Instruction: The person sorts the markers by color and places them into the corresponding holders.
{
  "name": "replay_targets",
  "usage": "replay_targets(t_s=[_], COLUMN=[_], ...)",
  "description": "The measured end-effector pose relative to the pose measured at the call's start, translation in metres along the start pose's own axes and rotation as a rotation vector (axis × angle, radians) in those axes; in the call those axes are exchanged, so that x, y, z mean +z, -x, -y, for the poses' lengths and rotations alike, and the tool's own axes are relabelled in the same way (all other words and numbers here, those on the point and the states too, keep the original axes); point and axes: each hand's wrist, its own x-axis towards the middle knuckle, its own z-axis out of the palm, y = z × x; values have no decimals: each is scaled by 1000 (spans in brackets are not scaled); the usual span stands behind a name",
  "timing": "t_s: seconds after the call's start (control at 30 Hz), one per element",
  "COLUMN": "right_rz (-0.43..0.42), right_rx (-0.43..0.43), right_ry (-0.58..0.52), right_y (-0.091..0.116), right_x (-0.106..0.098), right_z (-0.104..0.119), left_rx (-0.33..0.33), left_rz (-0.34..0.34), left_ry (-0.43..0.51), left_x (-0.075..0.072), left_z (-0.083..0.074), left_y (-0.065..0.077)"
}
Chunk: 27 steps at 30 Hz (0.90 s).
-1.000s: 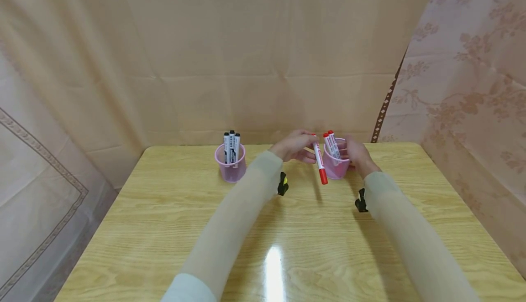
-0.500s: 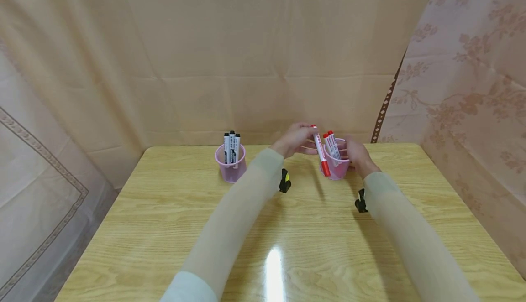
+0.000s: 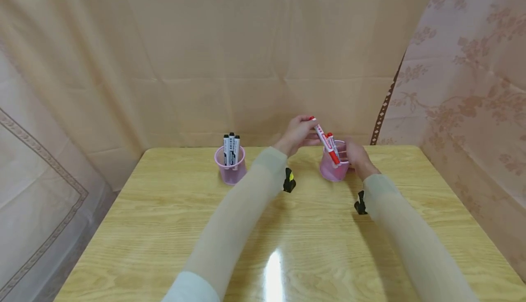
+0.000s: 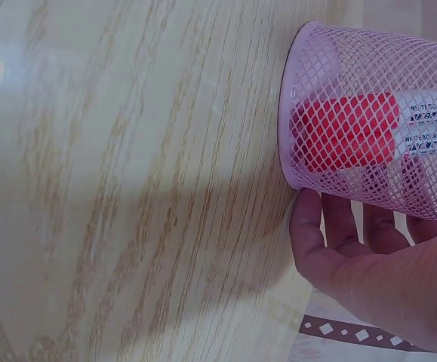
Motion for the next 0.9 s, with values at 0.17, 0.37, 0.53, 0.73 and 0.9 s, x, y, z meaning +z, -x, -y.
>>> replay_targets(t_s=[0.17,0.37,0.53,0.73,0.9], right_rz=[-17,-25,-27,-23,-12], right_rx=[3,17,23,18,11], right_ry=[-19,0,8,-4,6], right_y=[-1,-1,-2,-2,-2], right_x=[2,3,2,2,2], right_z=[0,0,0,1,0], left_rx=[47,74,65,77,97], left_rz=[-12,-26,-29,-36,-44], left_ry=[52,53,67,69,47], left_x=[2,1,-1,-2,-3], left_z=[1,2,3,5,6], left_y=[-1,-1,-2,-2,-2])
